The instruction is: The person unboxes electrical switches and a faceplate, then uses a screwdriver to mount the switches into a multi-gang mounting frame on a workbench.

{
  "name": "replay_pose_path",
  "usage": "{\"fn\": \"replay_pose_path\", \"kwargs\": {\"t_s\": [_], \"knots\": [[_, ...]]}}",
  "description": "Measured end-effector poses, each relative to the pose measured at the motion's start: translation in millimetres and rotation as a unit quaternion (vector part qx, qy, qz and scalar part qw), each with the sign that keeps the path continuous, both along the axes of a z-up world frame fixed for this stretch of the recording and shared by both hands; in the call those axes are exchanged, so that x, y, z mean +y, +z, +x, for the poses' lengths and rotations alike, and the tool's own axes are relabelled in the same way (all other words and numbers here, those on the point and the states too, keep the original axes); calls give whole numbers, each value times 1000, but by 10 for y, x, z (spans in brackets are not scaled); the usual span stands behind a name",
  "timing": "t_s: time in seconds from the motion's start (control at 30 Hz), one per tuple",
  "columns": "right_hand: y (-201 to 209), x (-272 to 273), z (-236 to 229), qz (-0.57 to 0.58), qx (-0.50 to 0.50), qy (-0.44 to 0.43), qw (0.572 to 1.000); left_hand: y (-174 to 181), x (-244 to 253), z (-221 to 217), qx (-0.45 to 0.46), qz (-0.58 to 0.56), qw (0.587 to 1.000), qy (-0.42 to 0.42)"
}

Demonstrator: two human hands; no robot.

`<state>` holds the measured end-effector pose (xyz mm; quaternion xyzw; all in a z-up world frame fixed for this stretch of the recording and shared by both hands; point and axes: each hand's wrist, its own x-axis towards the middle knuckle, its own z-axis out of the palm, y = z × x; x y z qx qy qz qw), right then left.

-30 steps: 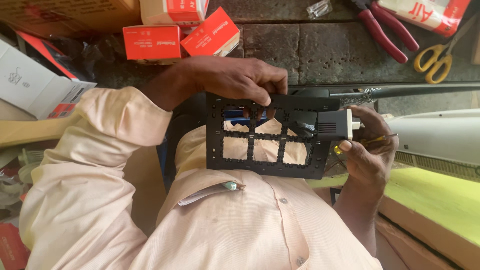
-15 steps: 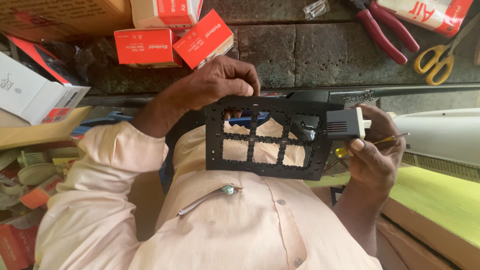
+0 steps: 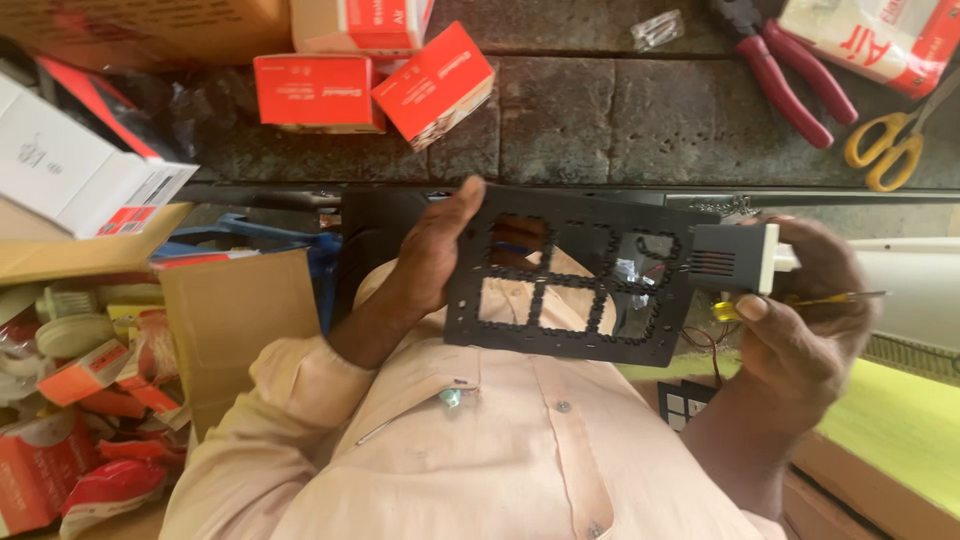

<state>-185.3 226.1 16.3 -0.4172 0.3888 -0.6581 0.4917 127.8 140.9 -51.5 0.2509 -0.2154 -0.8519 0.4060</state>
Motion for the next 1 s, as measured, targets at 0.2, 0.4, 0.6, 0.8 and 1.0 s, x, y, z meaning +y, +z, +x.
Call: {"fn": "replay_pose_path", "kwargs": {"t_s": [0.2, 0.4, 0.6, 0.8, 1.0], "knots": [[294, -43, 155, -1, 138, 46, 989, -283, -98, -207, -96, -180, 977, 58], [270, -168, 371, -7, 330, 66, 942, -147, 2, -312, -20, -84, 996, -16], [119, -294, 706, -33, 459, 22, 887, 48, -60, -307, -37, -103, 994, -24], [225, -372, 1004, -23, 570, 22, 821, -15, -104, -293, -9, -121, 993, -9], [242, -453, 1127, -22, 602, 53, 796, -78, -122, -258, -4, -126, 992, -3]]}}
